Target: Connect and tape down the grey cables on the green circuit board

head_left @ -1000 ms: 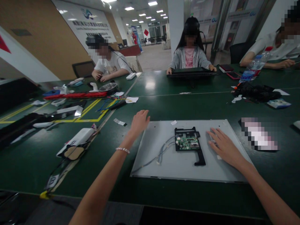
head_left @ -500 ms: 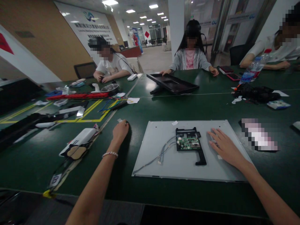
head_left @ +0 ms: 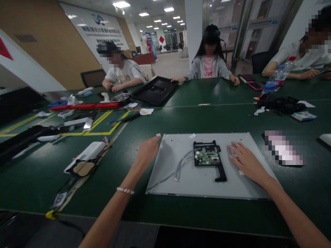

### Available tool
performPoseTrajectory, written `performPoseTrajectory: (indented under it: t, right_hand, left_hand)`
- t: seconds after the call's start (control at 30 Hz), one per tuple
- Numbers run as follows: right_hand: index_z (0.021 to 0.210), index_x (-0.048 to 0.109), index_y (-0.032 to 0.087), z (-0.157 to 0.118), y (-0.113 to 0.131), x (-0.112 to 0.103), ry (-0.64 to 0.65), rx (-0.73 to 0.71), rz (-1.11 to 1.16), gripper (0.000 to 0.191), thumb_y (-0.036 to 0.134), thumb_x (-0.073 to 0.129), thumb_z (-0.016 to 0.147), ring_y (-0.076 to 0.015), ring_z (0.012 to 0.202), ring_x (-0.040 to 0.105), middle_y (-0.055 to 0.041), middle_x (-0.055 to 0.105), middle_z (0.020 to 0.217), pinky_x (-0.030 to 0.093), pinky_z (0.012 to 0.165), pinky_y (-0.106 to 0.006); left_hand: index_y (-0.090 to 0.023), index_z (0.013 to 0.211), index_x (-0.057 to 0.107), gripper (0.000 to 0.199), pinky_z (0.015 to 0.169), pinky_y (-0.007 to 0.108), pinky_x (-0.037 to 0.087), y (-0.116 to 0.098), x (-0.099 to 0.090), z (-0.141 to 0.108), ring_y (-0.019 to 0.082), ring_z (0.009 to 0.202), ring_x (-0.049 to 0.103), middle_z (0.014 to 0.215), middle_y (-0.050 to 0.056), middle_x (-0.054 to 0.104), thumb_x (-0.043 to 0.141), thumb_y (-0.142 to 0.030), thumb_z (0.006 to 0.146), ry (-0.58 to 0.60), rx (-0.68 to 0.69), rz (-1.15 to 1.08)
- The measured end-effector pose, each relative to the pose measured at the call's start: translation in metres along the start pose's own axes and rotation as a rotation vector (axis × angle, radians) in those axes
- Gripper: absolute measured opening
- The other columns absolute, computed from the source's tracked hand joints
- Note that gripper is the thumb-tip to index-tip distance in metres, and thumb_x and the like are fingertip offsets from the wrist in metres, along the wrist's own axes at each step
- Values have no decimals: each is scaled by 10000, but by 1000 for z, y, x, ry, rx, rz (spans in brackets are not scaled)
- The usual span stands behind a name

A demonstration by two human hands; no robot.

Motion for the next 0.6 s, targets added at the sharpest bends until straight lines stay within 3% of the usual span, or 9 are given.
performPoseTrajectory:
  t: [0.13,0.33,0.47,0.6]
  right_hand:
    - [1423,446,202,-1,-1,0,6,8,10,542,463,342,960,-323,1424,272,-107,370,1527,333,1102,-533]
    - [1409,458,199,-1,-1,-3,2,2,37,532,458,363,954,-304,1431,263,-102,372,1528,311,1122,-512]
    - [1391,474,200,1,-2,-6,-10,-6,59,520,451,377,946,-295,1423,285,-110,395,1514,299,1130,-511]
    - [1389,472,214,1,-5,-7,-18,-12,75,511,444,389,941,-290,1420,292,-102,401,1510,296,1132,-510]
  left_hand:
    - [-191,1260,589,412,940,375,490,-33,12,-23,236,1093,635,1276,79,634,317,-197,951,65,195,-77]
    - [-205,1323,521,411,1095,474,346,-42,15,-33,262,1300,472,1418,98,508,421,-345,950,55,369,-110]
    - [-209,1417,413,497,1135,489,269,-47,9,-18,265,1408,317,1521,116,364,394,-421,967,66,374,-150]
    - [-237,1470,323,527,1136,458,274,-44,20,7,238,1433,268,1543,100,324,303,-457,991,46,270,-263]
Point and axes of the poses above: each hand's wrist, its own z-axis towards the middle knuckle, its own x-axis out of the palm, y = z × x, the point moved 1 cm from there along z, towards the middle knuckle
